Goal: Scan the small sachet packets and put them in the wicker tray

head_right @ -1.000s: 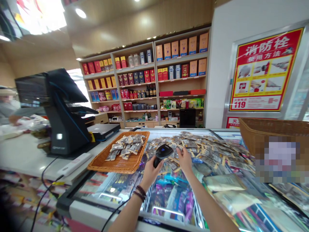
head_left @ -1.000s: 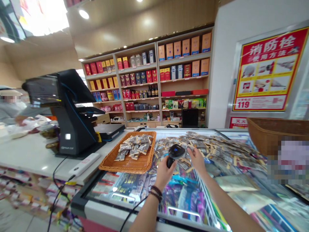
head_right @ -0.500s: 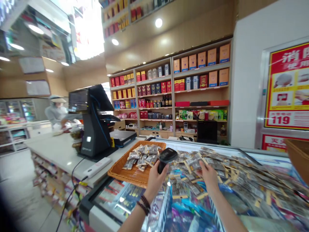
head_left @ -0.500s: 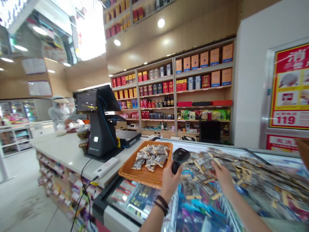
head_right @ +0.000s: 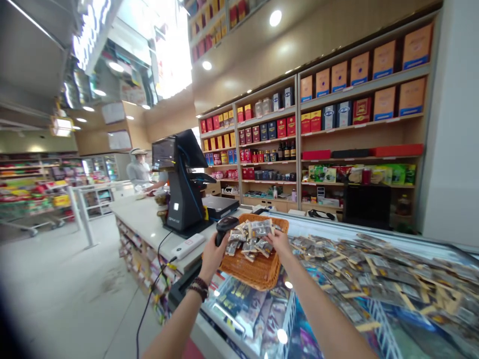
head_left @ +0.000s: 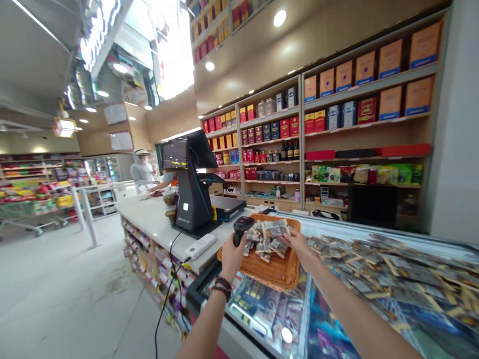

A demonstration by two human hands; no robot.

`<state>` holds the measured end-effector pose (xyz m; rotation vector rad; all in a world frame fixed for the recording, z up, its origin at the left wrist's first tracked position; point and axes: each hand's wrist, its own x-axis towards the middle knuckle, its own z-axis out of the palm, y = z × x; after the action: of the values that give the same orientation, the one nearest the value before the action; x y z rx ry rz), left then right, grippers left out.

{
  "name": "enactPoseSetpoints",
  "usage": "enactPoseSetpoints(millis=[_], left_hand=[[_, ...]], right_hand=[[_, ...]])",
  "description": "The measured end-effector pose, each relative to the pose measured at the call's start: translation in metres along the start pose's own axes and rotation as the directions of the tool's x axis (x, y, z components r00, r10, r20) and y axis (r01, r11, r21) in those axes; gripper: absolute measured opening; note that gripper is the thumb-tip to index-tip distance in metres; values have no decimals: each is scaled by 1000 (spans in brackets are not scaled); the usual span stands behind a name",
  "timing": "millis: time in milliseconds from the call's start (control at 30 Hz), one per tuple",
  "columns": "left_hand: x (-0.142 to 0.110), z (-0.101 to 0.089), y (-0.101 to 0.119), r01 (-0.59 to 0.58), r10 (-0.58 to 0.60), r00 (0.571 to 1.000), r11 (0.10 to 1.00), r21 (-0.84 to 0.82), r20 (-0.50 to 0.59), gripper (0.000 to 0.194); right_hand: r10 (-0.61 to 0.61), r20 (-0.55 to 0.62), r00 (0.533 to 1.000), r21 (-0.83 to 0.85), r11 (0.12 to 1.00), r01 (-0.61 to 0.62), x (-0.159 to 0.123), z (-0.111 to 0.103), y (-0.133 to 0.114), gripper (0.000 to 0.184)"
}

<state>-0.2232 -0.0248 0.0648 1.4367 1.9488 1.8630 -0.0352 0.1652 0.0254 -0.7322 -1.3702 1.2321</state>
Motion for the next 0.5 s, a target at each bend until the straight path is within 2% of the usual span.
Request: enactPoseSetpoints(millis=[100,200,333,500], left_hand=[[-2,-14,-11,23,-22,999,999,33,-38,51],[-10,-17,-16,24,-22,999,999,46,-43,50],[-25,-2,-13,35,-35,999,999,-12,0,47],[-44,37,14,38,-25,989,996,-86,143,43]], right_hand=[[-68,-58,996,-197,979,55,-2,15,5,26],[-187,-128,974,-400,908,122,-12,-2,12,31],[-293,-144,945,-531,829,176,-37,-62,18,31],[-330,-226,917,-611,781,130,-75,-162,5,26]])
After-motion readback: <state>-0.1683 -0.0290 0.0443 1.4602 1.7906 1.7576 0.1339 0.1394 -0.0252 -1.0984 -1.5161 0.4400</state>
